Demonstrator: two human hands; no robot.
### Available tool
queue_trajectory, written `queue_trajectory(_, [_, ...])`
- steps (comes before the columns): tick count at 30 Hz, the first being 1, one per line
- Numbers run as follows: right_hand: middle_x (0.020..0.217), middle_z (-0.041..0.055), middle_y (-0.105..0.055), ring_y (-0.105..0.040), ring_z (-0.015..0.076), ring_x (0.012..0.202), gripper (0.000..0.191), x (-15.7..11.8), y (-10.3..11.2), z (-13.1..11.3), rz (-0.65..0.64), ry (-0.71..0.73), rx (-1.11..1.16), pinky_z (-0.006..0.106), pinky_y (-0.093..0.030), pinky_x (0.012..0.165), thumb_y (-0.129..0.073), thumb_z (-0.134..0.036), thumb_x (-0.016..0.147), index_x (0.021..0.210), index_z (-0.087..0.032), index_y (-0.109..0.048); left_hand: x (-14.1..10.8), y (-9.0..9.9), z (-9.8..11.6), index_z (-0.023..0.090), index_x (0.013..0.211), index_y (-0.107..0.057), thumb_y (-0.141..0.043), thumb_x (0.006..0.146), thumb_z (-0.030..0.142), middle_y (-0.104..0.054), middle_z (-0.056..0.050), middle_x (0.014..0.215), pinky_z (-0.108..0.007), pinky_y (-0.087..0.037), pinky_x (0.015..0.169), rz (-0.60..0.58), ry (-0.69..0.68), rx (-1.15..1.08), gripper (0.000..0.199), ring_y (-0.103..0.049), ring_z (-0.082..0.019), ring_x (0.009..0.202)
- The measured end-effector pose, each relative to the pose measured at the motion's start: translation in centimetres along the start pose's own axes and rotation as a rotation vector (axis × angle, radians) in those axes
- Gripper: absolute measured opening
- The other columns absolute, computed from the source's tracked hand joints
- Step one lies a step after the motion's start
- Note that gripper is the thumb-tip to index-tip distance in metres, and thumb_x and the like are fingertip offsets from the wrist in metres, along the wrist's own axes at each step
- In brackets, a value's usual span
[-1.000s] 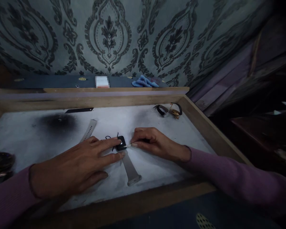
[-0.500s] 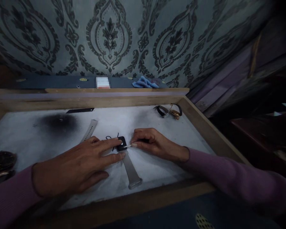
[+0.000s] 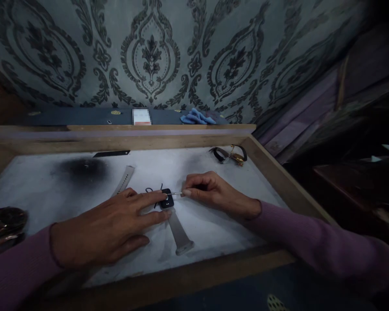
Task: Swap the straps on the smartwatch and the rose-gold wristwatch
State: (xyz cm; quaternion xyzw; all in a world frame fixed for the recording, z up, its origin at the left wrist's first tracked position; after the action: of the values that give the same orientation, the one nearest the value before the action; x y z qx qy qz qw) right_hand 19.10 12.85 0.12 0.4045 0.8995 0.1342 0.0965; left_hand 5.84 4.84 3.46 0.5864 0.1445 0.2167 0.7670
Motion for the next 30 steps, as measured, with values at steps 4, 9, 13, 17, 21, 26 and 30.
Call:
queue_trajectory(4, [0.074, 0.0036, -0.062, -0.055, 0.0128, 0.067, 0.030, -0.5, 2.0, -1.5, 0.055, 0.052, -0.255, 0.024, -0.042, 0.062, -0.060, -0.040, 0.091, 0.081, -0.012, -0.068, -0.2, 0.0, -0.2, 0.026, 0.143, -0.042, -0.049, 0.092, 0.018, -0.042, -0.011, 0.153, -0.047, -0.048, 0.101, 0.028, 0.008, -0.015, 0.051, -0.054, -0.030, 0.126])
queue_trajectory(9, [0.076, 0.0047, -0.064, -0.055, 0.0128, 0.063, 0.019, -1.4, 2.9, -6.0, -0.010, 0.180, -0.783, 0.025, -0.039, 0.060, -0.056, -0.020, 0.093, 0.082, -0.015, -0.070, -0.2, -0.1, -0.1, 0.027, 0.143, -0.042, -0.050, 0.092, 0.020, -0.046, -0.010, 0.150, -0.046, -0.050, 0.097, 0.037, -0.002, -0.049, 0.052, -0.056, -0.030, 0.124])
queue_trajectory(13, [0.074, 0.0044, -0.062, -0.052, 0.0121, 0.060, 0.023, -1.0, 0.5, -7.3, -0.217, 0.159, -1.094, 0.027, -0.033, 0.058, -0.057, -0.009, 0.090, 0.069, -0.014, -0.065, -0.2, -0.2, 0.0, 0.026, 0.143, -0.042, -0.049, 0.092, 0.018, -0.044, -0.011, 0.150, -0.044, -0.049, 0.098, 0.010, 0.002, -0.040, 0.052, -0.055, -0.029, 0.124])
queue_trajectory(17, [0.071, 0.0050, -0.059, -0.040, 0.0111, 0.053, 0.024, -0.3, -2.1, -6.8, -0.380, 0.145, -1.301, 0.029, -0.024, 0.052, -0.055, 0.004, 0.082, 0.066, -0.012, -0.063, -0.2, -0.2, 0.1, 0.023, 0.142, -0.044, -0.051, 0.092, 0.015, -0.044, -0.013, 0.150, -0.045, -0.048, 0.097, -0.007, -0.008, -0.026, 0.051, -0.056, -0.028, 0.121])
queue_trajectory(21, [0.071, 0.0051, -0.058, -0.037, 0.0108, 0.052, 0.024, 0.0, -2.7, -6.5, -0.421, 0.141, -1.327, 0.029, -0.022, 0.052, -0.055, 0.007, 0.080, 0.067, -0.011, -0.063, -0.2, -0.3, 0.0, 0.023, 0.142, -0.044, -0.053, 0.091, 0.014, -0.043, -0.014, 0.151, -0.048, -0.047, 0.099, -0.007, -0.007, -0.039, 0.053, -0.054, -0.030, 0.125])
queue_trajectory(26, [0.075, 0.0072, -0.063, -0.052, 0.0127, 0.059, 0.023, -0.5, -1.4, -6.3, -0.294, 0.081, -1.163, 0.028, -0.031, 0.056, -0.056, -0.004, 0.088, 0.069, -0.011, -0.066, -0.4, -0.2, 0.0, 0.022, 0.143, -0.044, -0.053, 0.092, 0.016, -0.044, -0.015, 0.150, -0.050, -0.046, 0.100, 0.016, -0.016, -0.051, 0.052, -0.050, -0.033, 0.131])
queue_trajectory(30, [0.072, 0.0056, -0.065, -0.058, 0.0126, 0.061, 0.021, -1.2, -0.3, -5.6, -0.203, 0.080, -0.991, 0.025, -0.038, 0.059, -0.057, -0.006, 0.087, 0.072, -0.012, -0.069, -0.5, -0.5, -0.2, 0.024, 0.145, -0.042, -0.052, 0.094, 0.020, -0.042, -0.013, 0.152, -0.049, -0.044, 0.104, 0.007, -0.011, -0.039, 0.052, -0.049, -0.032, 0.132])
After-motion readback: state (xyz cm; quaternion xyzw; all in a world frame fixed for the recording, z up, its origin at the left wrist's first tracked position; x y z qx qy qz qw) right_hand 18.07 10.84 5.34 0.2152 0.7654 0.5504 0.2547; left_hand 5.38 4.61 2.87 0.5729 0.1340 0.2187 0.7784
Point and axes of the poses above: each hand's wrist, its own x-axis towards the middle knuckle, its own y-axis out of the back of the hand, z = x × y, the point moved 9 cm from there along x, towards the middle knuckle
